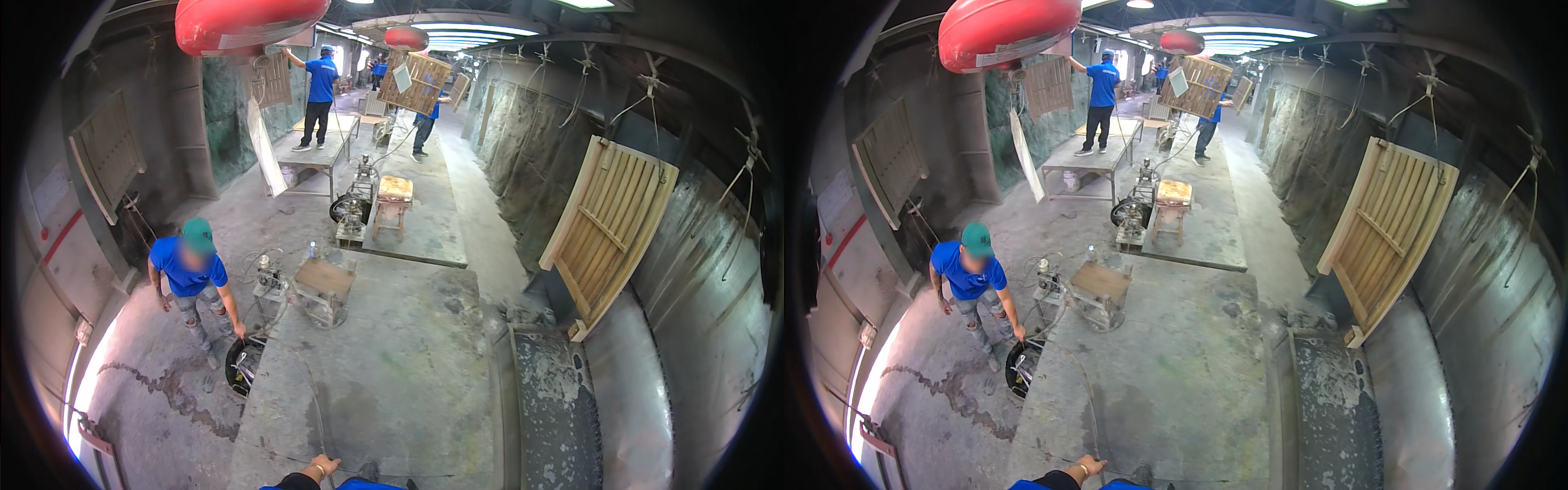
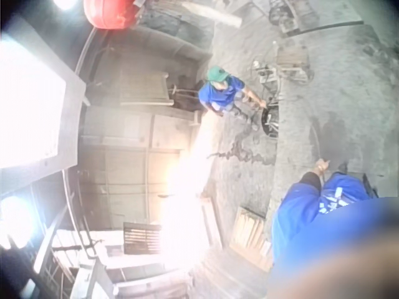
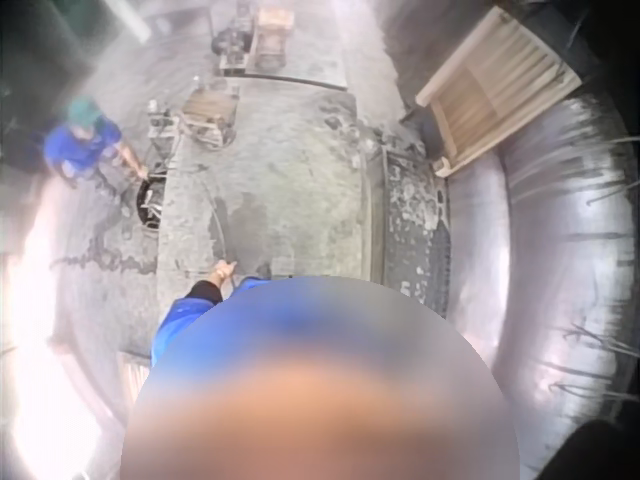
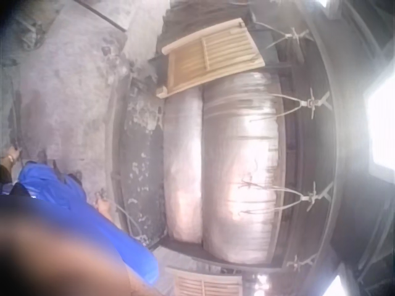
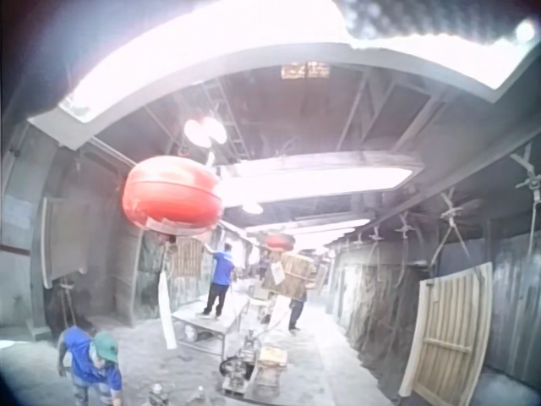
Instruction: The person uses a spray gun to apply a light-colored finish to hanging wooden slatted panels. They hold the panels with one hand while spraying with the other, rotating the panels to coat multiple sides and edges in a workshop setting.
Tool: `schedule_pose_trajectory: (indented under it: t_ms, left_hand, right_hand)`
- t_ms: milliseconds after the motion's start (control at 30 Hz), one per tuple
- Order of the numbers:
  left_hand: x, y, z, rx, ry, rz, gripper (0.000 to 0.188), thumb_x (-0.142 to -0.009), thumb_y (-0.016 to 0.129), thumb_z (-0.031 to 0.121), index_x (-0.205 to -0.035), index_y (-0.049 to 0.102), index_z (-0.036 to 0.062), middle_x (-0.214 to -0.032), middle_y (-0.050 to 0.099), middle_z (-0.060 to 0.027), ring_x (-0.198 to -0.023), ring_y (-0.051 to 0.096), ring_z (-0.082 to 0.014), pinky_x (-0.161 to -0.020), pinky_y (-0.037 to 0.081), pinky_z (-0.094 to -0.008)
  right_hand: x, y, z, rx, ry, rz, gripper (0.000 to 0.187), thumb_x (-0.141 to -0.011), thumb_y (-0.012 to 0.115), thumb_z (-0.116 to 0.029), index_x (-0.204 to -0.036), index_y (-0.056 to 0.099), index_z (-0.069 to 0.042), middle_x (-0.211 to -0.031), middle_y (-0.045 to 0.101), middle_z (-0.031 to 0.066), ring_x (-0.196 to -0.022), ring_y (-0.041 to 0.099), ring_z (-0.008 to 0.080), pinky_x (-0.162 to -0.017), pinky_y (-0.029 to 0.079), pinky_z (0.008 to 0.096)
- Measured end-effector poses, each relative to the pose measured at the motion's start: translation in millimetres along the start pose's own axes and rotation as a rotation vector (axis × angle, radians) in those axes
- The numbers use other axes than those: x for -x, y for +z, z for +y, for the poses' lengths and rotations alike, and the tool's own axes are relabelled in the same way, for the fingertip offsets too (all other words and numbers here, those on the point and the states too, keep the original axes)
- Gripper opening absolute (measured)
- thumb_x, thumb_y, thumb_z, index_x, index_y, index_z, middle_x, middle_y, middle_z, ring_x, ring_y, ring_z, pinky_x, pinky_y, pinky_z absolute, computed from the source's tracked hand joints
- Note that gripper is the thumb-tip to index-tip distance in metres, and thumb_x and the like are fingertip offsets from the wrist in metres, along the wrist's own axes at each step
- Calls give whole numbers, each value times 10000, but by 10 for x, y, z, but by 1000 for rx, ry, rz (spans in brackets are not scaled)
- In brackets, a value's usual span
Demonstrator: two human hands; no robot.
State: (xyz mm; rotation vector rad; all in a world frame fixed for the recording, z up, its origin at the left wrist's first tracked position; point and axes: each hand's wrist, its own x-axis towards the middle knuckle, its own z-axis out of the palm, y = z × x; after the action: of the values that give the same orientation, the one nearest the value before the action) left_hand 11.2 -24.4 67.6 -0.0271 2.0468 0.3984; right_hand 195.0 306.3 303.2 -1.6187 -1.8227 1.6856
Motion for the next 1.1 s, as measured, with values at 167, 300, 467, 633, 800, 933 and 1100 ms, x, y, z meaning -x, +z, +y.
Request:
schedule_pose_trajectory:
  t_ms: [167, 300, 467, 633, 800, 933, 1100]
  left_hand:
    - [-24, -58, -65, -2, -5, -29, 734, -927, 630, 605, -1322, 685, -10, -1399, 640, -248, -1339, 586, -401, -1128, 463, -441]
    - [-46, -194, -28, 32, 23, 38, 670, -951, 610, 574, -1278, 715, -2, -1404, 633, -252, -1340, 579, -414, -1119, 470, -450]
    - [63, -283, -30, 84, -8, 40, 656, -984, 583, 550, -1345, 671, 9, -1443, 612, -236, -1367, 560, -411, -1130, 460, -481]
    - [39, -215, -71, 81, -20, 16, 666, -989, 586, 537, -1400, 630, 14, -1461, 600, -233, -1378, 552, -405, -1134, 457, -487]
    - [23, -183, -92, 104, -9, 1, 645, -984, 591, 516, -1379, 647, 10, -1442, 617, -225, -1358, 574, -392, -1121, 472, -478]
    - [54, -199, -97, 105, -17, 29, 632, -977, 597, 511, -1358, 664, 11, -1430, 629, -217, -1343, 586, -392, -1112, 480, -479]
    - [30, -247, -90, 113, -16, 35, 642, -973, 604, 511, -1361, 659, 3, -1428, 625, -233, -1347, 584, -390, -1117, 477, -482]
  right_hand:
    - [-53, 172, -54, 16, -24, -52, 443, -968, 734, -311, -1222, 648, 42, -915, 692, 138, -719, 653, 208, -584, 526, 358]
    - [-151, 352, -69, 57, -47, -113, 431, -969, 732, -305, -1216, 647, 38, -893, 687, 137, -696, 644, 206, -568, 517, 355]
    - [-215, 503, -19, 86, -28, -152, 416, -971, 731, -298, -1209, 645, 32, -866, 680, 135, -668, 633, 204, -549, 506, 352]
    - [-211, 548, 84, 103, 1, -176, 401, -972, 729, -290, -1201, 644, 27, -839, 674, 134, -639, 622, 201, -530, 494, 348]
    - [-209, 563, 187, 105, 23, -179, 386, -973, 728, -283, -1194, 642, 22, -811, 668, 132, -611, 611, 199, -511, 483, 345]
    - [-205, 561, 263, 103, 41, -182, 374, -974, 726, -277, -1188, 641, 18, -790, 663, 131, -588, 602, 197, -496, 474, 342]
    - [-212, 544, 327, 100, 63, -181, 359, -975, 725, -269, -1180, 639, 13, -762, 657, 129, -559, 591, 195, -477, 463, 339]
